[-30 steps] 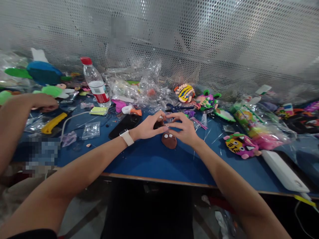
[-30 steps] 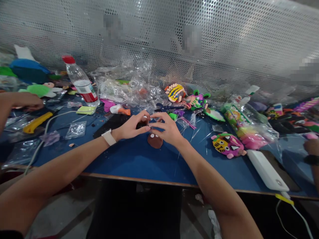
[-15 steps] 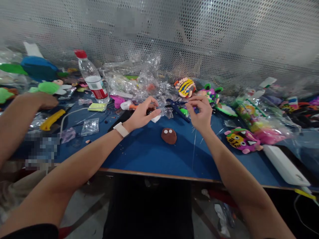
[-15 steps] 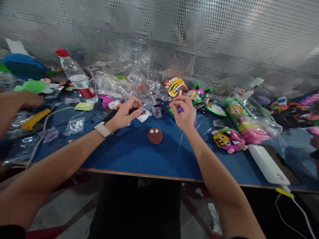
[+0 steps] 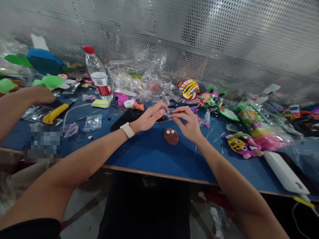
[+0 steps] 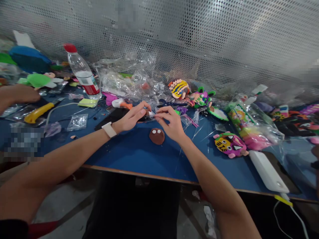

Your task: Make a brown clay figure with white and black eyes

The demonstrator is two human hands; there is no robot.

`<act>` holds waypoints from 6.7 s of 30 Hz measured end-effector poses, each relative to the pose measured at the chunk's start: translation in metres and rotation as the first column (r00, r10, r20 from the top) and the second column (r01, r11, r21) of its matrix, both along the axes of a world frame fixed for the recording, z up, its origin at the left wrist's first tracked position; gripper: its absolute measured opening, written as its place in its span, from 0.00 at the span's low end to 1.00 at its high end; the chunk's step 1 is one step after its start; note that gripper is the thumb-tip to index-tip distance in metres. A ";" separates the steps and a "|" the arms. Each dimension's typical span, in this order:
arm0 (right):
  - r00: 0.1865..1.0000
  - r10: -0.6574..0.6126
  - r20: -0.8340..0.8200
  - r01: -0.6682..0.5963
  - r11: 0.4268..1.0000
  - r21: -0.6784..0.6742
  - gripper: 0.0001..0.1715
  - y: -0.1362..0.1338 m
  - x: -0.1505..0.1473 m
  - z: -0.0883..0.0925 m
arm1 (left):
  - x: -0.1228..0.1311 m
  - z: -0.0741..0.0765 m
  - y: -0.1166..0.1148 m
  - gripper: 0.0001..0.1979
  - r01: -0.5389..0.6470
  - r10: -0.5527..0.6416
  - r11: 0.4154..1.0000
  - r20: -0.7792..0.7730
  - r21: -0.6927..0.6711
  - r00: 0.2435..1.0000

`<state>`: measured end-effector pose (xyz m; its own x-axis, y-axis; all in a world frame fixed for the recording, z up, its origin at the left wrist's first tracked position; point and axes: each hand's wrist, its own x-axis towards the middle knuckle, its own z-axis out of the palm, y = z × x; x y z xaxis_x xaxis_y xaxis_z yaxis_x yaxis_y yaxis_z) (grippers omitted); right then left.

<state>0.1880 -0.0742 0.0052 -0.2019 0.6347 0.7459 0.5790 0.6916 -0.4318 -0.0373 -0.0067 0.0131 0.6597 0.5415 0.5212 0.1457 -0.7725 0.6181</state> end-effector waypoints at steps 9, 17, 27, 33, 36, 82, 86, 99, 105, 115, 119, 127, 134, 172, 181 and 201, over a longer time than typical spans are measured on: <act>0.996 0.092 -0.005 -0.093 0.995 -0.032 0.08 0.001 0.001 -0.006 | 0.004 -0.001 -0.006 0.24 0.101 -0.095 0.971 0.041 -0.218 0.995; 0.996 0.068 0.065 -0.070 0.997 0.018 0.04 -0.001 -0.005 -0.011 | 0.009 -0.003 -0.010 0.25 0.122 -0.112 0.974 0.063 -0.190 0.992; 0.997 -0.080 -0.003 0.080 0.996 -0.037 0.04 0.010 0.010 0.000 | 0.012 0.005 -0.005 0.23 0.001 0.001 0.997 0.028 -0.073 1.000; 0.858 -0.251 -0.449 0.225 0.968 -0.112 0.14 0.030 0.050 -0.006 | 0.001 0.002 0.014 0.21 -0.142 0.141 0.990 0.023 0.007 0.990; 0.753 -0.231 -0.616 0.148 0.972 -0.184 0.18 0.036 0.056 -0.010 | -0.003 -0.002 0.021 0.17 -0.252 0.256 0.966 -0.075 0.064 0.964; 0.767 -0.024 -0.641 -0.442 0.704 -0.556 0.20 0.004 -0.010 -0.014 | 0.005 -0.006 0.003 0.13 0.027 0.090 0.826 -0.179 0.562 0.980; 0.781 -0.002 -0.625 -0.443 0.703 -0.556 0.20 0.004 -0.009 -0.013 | 0.004 -0.008 0.008 0.10 -0.005 0.097 0.832 -0.136 0.555 0.986; 0.913 0.006 -0.407 -0.247 0.803 -0.542 0.22 0.004 -0.009 -0.016 | 0.005 -0.008 0.009 0.14 0.021 0.097 0.792 -0.159 0.611 0.982; 0.884 0.007 -0.467 -0.247 0.856 -0.455 0.20 0.004 -0.006 -0.006 | 0.007 -0.001 0.001 0.14 -0.025 0.112 0.809 -0.112 0.587 0.987; 0.800 -0.242 -0.550 0.055 0.941 -0.335 0.14 0.023 0.029 -0.011 | 0.003 -0.003 0.006 0.15 -0.128 0.189 0.887 -0.096 0.445 0.977; 0.866 -0.152 -0.477 -0.062 0.913 -0.403 0.15 0.019 0.014 -0.018 | 0.003 -0.009 0.010 0.16 -0.105 0.169 0.897 -0.113 0.430 0.979; 0.913 -0.053 -0.405 -0.157 0.870 -0.468 0.21 0.010 0.004 -0.015 | 0.003 -0.012 0.013 0.15 -0.010 0.120 0.903 -0.229 0.430 0.966; 0.940 -0.082 -0.331 -0.087 0.881 -0.465 0.17 0.011 0.006 -0.015 | 0.006 -0.015 0.013 0.12 0.081 0.041 0.909 -0.280 0.409 0.959; 0.988 -0.129 0.080 0.151 0.905 -0.398 0.03 0.012 0.011 -0.016 | 0.006 -0.017 0.012 0.15 0.036 0.045 0.907 -0.182 0.419 0.982; 0.931 -0.013 0.364 0.188 0.873 -0.449 0.07 0.017 0.020 -0.019 | 0.007 -0.021 0.013 0.12 -0.011 0.090 0.928 -0.196 0.372 0.976; 0.943 -0.066 0.326 0.201 0.894 -0.401 0.07 0.010 0.017 -0.011 | 0.012 -0.014 0.007 0.08 -0.076 0.128 0.960 -0.182 0.269 0.975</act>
